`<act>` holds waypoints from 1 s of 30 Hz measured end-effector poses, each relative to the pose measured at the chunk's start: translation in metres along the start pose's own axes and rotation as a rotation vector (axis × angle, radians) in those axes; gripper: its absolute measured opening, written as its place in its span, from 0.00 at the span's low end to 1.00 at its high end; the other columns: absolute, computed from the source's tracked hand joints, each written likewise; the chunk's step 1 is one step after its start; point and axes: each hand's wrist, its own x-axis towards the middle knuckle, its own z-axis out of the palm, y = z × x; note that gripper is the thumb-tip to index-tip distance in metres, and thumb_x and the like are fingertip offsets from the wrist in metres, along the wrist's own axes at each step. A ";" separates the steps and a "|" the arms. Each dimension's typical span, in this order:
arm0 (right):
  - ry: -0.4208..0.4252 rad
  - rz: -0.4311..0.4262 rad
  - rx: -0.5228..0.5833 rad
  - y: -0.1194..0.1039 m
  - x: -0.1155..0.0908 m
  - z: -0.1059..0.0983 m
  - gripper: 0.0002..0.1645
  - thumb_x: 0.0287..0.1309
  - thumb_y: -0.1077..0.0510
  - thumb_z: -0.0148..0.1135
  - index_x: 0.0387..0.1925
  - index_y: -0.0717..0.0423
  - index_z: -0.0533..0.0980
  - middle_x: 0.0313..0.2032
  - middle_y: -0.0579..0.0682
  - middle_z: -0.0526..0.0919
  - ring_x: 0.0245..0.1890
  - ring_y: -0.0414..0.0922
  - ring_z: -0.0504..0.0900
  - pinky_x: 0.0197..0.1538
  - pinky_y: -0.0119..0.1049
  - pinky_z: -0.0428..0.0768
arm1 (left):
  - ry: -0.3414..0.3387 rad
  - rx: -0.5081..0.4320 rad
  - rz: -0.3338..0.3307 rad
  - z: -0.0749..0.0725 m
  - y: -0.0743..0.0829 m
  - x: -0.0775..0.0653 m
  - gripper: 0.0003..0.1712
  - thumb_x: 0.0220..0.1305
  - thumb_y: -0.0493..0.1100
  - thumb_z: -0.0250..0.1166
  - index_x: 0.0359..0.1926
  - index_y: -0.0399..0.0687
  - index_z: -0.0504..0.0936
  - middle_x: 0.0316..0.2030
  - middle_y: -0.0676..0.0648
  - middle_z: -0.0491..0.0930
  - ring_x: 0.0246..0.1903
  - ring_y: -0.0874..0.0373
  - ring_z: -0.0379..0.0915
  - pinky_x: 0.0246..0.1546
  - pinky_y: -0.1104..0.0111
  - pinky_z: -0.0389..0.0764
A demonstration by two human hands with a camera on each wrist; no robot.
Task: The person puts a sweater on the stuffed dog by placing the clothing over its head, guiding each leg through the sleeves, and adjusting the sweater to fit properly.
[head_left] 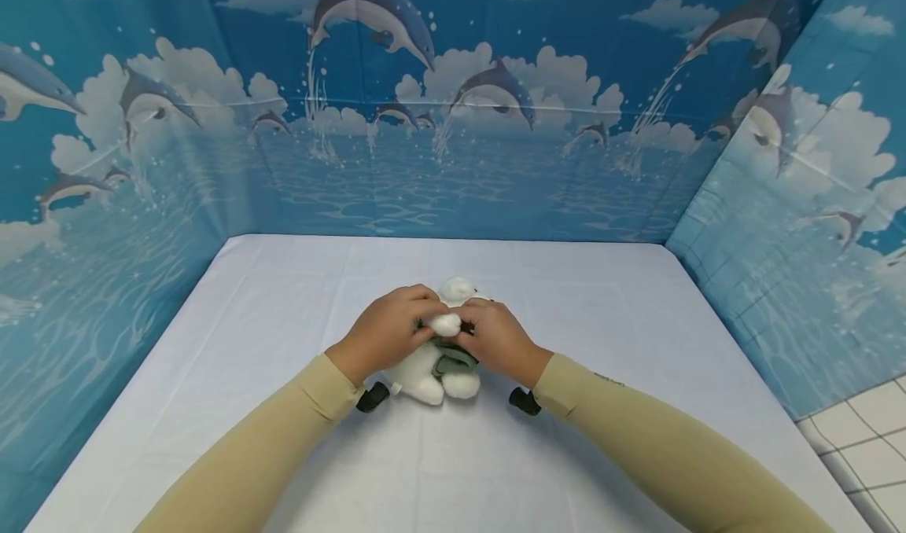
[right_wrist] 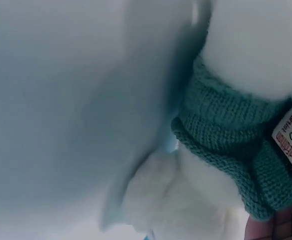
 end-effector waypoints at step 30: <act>-0.073 0.029 -0.211 0.007 -0.009 0.005 0.19 0.67 0.60 0.71 0.58 0.57 0.85 0.40 0.49 0.89 0.38 0.41 0.83 0.37 0.30 0.81 | 0.019 -0.313 -0.230 0.003 -0.009 -0.008 0.05 0.79 0.39 0.59 0.48 0.48 0.81 0.39 0.49 0.83 0.29 0.59 0.69 0.34 0.65 0.75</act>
